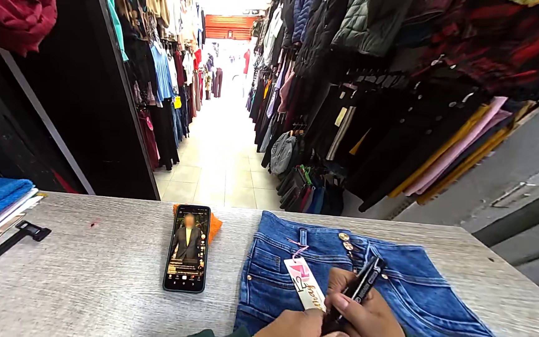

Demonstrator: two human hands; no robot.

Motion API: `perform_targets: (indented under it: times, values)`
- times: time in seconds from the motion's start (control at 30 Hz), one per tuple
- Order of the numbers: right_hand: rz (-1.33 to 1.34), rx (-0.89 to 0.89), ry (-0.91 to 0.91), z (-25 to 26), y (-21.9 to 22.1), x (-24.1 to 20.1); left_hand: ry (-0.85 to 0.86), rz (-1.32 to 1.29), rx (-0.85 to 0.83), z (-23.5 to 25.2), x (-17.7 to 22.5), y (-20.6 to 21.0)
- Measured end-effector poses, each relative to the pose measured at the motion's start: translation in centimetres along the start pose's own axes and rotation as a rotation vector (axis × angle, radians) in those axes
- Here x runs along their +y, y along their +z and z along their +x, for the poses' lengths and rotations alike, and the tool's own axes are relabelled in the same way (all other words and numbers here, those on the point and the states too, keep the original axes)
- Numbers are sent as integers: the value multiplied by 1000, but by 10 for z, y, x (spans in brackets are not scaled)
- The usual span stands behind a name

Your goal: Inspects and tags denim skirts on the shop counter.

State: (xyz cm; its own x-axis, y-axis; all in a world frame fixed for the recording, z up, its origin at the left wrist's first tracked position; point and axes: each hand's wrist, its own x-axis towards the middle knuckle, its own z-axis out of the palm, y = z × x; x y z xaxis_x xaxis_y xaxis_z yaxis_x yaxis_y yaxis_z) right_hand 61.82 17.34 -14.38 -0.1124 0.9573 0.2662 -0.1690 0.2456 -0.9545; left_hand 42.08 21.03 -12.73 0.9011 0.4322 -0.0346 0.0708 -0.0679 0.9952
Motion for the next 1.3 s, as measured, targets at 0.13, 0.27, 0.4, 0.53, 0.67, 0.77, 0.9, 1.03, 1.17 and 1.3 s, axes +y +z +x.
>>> perform_targets:
  times: [0.13,0.27,0.4,0.53,0.67,0.77,0.9,1.03,1.17,1.3]
  values:
    - [-35,4,-11,-1,2,4,28,380,94,2,-5,4]
    - [25,-101,-134,2,1,13,165,614,333,2,1,-4]
    - [45,-163,-153,9,-8,18,201,897,853,-24,42,-43]
    - [11,-144,-124,9,-6,21,-46,1134,1166,-99,34,-119]
    - [-8,-118,-69,8,1,24,-490,1062,1239,-185,-21,-156]
    - [-35,-99,-31,5,6,25,-666,1017,1210,-223,-42,-150]
    - [-87,-73,-24,4,10,26,-624,1014,1242,-252,-65,-152]
    - [-107,-20,-33,4,18,20,-665,998,1222,-252,-67,-157]
    - [-103,-40,-31,4,14,22,-617,988,1233,-255,-74,-160]
    - [-68,-70,-36,6,0,29,-484,962,1340,-269,-72,-174]
